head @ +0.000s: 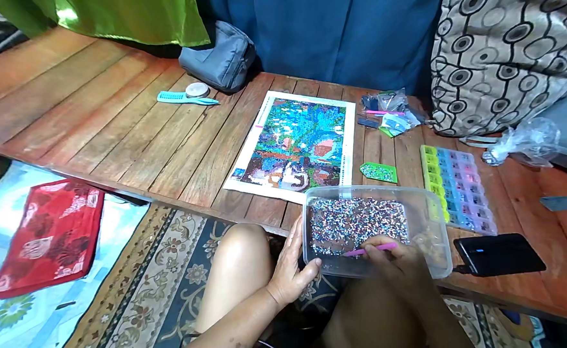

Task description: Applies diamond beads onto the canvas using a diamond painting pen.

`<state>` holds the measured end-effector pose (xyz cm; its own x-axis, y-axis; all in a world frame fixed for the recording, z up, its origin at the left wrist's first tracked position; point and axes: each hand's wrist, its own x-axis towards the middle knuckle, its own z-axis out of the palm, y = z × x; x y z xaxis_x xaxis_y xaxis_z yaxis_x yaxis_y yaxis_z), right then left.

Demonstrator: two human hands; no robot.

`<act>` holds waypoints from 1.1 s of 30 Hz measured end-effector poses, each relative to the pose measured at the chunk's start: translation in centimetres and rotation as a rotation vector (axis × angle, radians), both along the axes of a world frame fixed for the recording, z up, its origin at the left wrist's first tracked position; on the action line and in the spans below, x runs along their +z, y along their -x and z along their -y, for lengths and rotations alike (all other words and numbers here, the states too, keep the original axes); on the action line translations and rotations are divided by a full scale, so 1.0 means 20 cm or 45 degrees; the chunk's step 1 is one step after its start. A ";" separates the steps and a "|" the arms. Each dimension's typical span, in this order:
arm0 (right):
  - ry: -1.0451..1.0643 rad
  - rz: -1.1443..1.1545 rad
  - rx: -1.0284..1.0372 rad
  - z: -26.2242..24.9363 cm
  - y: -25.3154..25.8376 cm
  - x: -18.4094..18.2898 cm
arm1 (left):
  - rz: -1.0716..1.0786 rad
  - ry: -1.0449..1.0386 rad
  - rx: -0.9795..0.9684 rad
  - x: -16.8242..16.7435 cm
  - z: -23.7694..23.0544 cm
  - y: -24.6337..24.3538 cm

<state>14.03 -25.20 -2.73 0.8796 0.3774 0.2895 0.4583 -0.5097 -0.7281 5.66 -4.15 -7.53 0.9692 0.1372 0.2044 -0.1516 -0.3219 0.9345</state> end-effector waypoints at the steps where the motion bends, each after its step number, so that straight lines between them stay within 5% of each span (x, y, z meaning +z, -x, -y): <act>1: 0.001 0.006 0.001 0.00 0.00 0.00 | 0.012 -0.002 0.005 0.00 0.00 0.00; 19: -0.188 -0.254 -0.057 0.02 0.00 0.05 | 0.013 0.015 -0.012 -0.02 0.00 -0.01; 28: -0.750 -0.684 -0.104 0.00 -0.05 0.18 | 0.042 0.014 0.031 -0.03 0.01 -0.01; 33: -0.900 -0.675 -0.107 -0.06 -0.17 0.27 | 0.116 0.103 0.037 -0.03 0.01 -0.02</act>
